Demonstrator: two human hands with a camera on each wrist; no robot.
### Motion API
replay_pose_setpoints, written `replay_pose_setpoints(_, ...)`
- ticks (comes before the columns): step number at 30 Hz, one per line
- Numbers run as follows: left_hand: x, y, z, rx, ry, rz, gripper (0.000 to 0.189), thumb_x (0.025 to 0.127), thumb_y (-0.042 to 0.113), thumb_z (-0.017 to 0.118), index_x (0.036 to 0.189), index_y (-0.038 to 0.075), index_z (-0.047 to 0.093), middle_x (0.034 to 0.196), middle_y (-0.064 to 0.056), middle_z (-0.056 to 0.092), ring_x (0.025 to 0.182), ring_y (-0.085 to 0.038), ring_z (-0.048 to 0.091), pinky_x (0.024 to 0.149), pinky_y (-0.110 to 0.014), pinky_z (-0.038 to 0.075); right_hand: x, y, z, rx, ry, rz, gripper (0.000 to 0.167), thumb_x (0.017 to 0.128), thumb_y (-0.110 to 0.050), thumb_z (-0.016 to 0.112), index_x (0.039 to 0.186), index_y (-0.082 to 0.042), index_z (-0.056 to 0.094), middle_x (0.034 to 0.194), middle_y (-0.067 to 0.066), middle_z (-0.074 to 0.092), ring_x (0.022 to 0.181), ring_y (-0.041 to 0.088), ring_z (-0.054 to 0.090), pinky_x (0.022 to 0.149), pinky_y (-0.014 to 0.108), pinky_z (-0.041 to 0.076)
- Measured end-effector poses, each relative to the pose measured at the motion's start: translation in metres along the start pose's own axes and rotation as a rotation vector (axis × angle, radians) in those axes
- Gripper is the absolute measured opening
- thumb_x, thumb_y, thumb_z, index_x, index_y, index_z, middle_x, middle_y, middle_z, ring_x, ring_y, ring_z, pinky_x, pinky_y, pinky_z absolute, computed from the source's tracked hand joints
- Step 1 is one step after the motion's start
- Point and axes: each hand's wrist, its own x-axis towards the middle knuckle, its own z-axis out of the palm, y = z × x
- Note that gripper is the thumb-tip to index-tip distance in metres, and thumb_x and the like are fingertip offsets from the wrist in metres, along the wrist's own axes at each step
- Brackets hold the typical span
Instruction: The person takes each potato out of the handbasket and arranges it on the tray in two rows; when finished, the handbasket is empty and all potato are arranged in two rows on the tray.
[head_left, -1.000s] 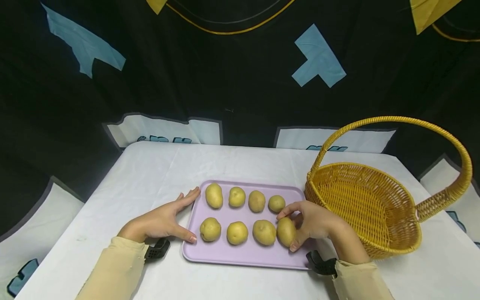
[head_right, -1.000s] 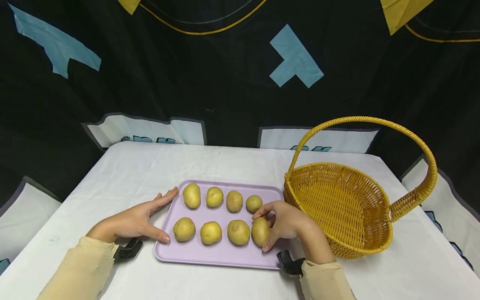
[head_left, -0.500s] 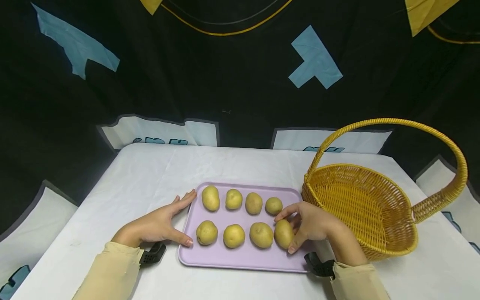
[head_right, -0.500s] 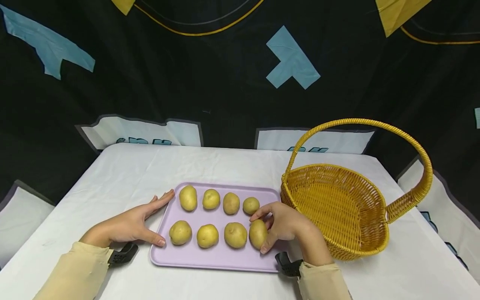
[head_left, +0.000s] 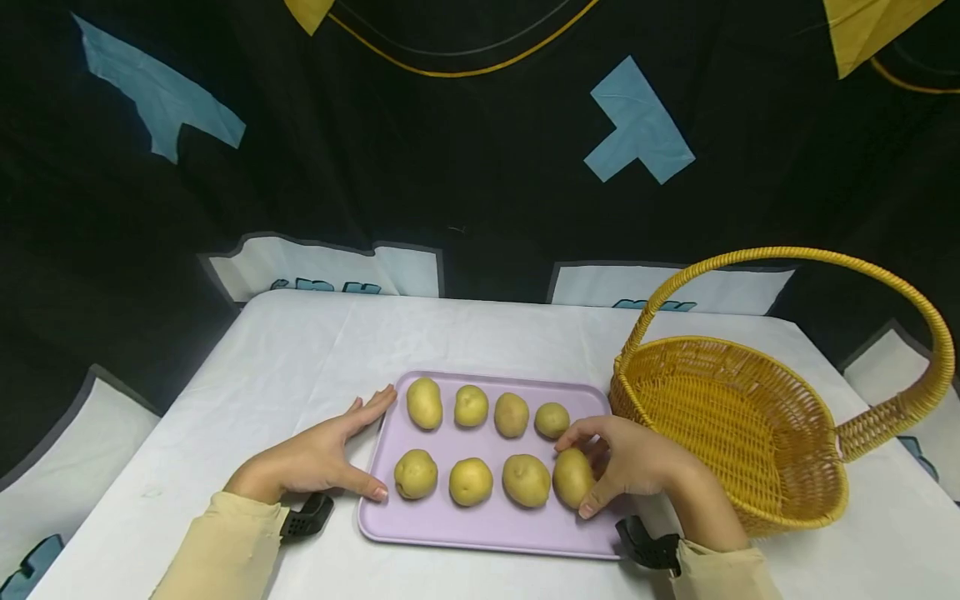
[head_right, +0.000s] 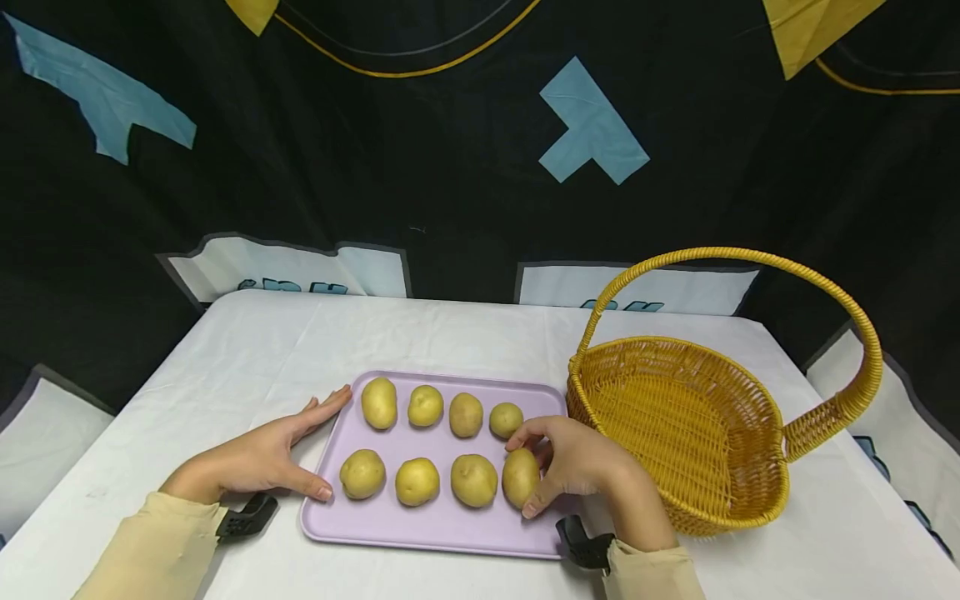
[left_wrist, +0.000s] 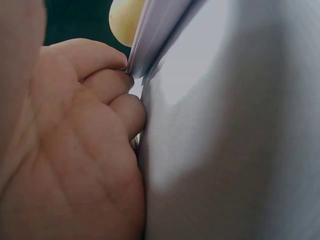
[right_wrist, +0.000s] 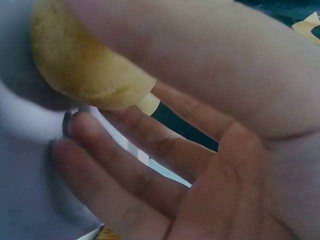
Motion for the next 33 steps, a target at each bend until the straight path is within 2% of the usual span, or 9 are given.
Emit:
replay_pose_setpoints(16,0.0008,-0.0012,0.0011,-0.010,0.001,0.008,0.126,0.063,0.038,0.095,0.162,0.016,0.020,0.167,-0.011,0.011,0.150,-0.044,-0.006,0.114,-0.067,-0.003,-0.0003,-0.0005,0.0006,-0.035,0.002,-0.025,0.066,0.057,-0.014,0.098,0.115,-0.010,0.068,0.106,0.002,0.066,0.095,0.021,0.064,0.083,0.043,0.055)
replay_pose_setpoints(27,0.0020,0.0008,0.0027,-0.003,0.004,0.016,0.127,0.063,0.038,0.095,0.162,0.015,0.020,0.167,-0.014,0.011,0.150,-0.045,-0.006,0.114,-0.067,-0.003,-0.0035,-0.0013,-0.0004,-0.049,0.004,-0.025,0.067,0.057,-0.016,0.098,0.116,-0.012,0.068,0.111,0.002,0.067,0.099,0.023,0.064,0.087,0.046,0.054)
replay_pose_setpoints(33,0.0047,0.0019,0.0023,0.008,0.005,0.016,0.127,0.063,0.040,0.095,0.162,0.015,0.020,0.167,-0.010,0.011,0.150,-0.044,-0.006,0.115,-0.066,-0.002,-0.0043,-0.0034,-0.0021,-0.078,0.005,-0.011,0.067,0.057,-0.017,0.099,0.116,-0.014,0.068,0.114,0.004,0.066,0.100,0.024,0.064,0.090,0.050,0.052)
